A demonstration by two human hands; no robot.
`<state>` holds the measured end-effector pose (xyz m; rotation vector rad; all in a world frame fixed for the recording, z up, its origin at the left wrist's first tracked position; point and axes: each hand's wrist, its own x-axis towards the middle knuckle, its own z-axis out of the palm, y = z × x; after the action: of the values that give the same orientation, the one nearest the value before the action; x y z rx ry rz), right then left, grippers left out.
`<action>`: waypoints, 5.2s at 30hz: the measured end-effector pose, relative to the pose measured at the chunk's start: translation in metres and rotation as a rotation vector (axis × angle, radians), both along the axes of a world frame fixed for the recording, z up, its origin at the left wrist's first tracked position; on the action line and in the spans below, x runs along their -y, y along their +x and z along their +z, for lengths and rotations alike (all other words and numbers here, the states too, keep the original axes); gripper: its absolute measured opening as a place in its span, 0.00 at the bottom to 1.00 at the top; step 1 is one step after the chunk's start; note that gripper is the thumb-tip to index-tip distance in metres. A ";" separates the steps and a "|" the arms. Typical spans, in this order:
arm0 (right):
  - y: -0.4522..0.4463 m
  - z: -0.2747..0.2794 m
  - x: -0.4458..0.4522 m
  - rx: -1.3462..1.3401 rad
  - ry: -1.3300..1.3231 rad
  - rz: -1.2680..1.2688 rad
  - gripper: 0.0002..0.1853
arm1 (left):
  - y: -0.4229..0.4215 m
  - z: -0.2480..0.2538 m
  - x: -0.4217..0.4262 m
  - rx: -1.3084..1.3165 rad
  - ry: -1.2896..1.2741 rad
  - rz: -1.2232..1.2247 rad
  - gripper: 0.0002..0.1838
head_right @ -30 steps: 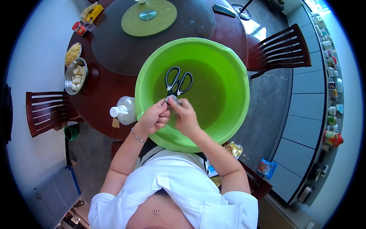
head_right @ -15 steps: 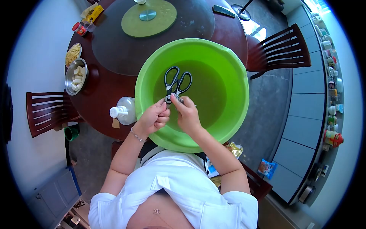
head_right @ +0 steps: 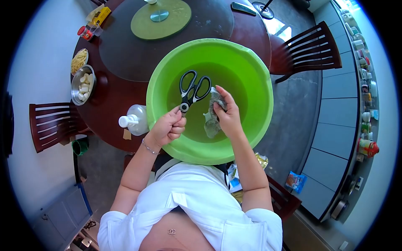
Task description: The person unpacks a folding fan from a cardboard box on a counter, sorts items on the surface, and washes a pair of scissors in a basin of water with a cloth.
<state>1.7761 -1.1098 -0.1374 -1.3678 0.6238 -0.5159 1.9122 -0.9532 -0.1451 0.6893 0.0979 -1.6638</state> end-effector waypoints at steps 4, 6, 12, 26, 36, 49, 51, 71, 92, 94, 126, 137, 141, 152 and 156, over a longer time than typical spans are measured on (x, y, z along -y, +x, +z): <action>0.002 0.009 0.002 0.050 0.387 0.059 0.21 | -0.005 0.001 0.000 0.046 0.072 0.068 0.06; 0.005 0.009 0.001 0.133 0.584 0.055 0.20 | -0.010 0.002 0.002 0.073 0.116 0.109 0.04; 0.029 -0.002 -0.028 0.226 0.515 -0.060 0.16 | -0.026 0.002 0.006 0.138 0.107 0.248 0.09; 0.049 -0.011 -0.001 -0.382 -0.565 0.118 0.14 | -0.040 -0.003 -0.009 0.128 0.181 0.208 0.07; 0.147 0.037 -0.046 -0.621 0.030 1.043 0.20 | -0.045 -0.011 -0.007 0.194 0.172 0.218 0.10; 0.182 0.028 -0.067 -0.594 0.314 1.468 0.25 | -0.042 -0.010 -0.003 0.210 0.222 0.220 0.19; 0.186 0.025 -0.064 -0.587 0.409 1.484 0.27 | -0.043 -0.009 -0.002 0.218 0.235 0.220 0.18; 0.202 0.031 -0.077 -0.746 -0.166 1.479 0.36 | -0.039 -0.010 -0.002 0.137 0.227 0.189 0.23; 0.172 0.053 -0.036 -0.715 0.144 1.177 0.31 | -0.037 -0.007 -0.002 0.131 0.211 0.156 0.14; 0.149 0.045 -0.007 -0.528 0.325 1.070 0.27 | -0.034 -0.006 -0.003 0.135 0.161 0.126 0.10; 0.020 -0.008 -0.010 -0.067 -0.983 -0.164 0.14 | -0.030 0.033 -0.001 0.196 0.080 -0.131 0.16; 0.015 0.004 -0.022 -0.033 -1.122 0.033 0.12 | -0.023 0.032 -0.007 0.183 0.050 -0.109 0.16; 0.015 0.005 -0.022 -0.017 -1.141 0.011 0.13 | -0.024 0.034 -0.008 0.174 0.073 -0.128 0.14; -0.004 0.026 0.053 0.061 -0.218 0.272 0.09 | -0.011 0.048 -0.015 0.089 0.069 -0.301 0.14; -0.001 0.056 0.056 0.007 -0.556 0.629 0.11 | -0.010 0.056 -0.015 0.075 0.020 -0.402 0.16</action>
<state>1.7753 -1.1656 -0.0816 -1.9790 0.0076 -0.1782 1.9024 -0.9386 -0.0891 0.8242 -0.0835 -2.0193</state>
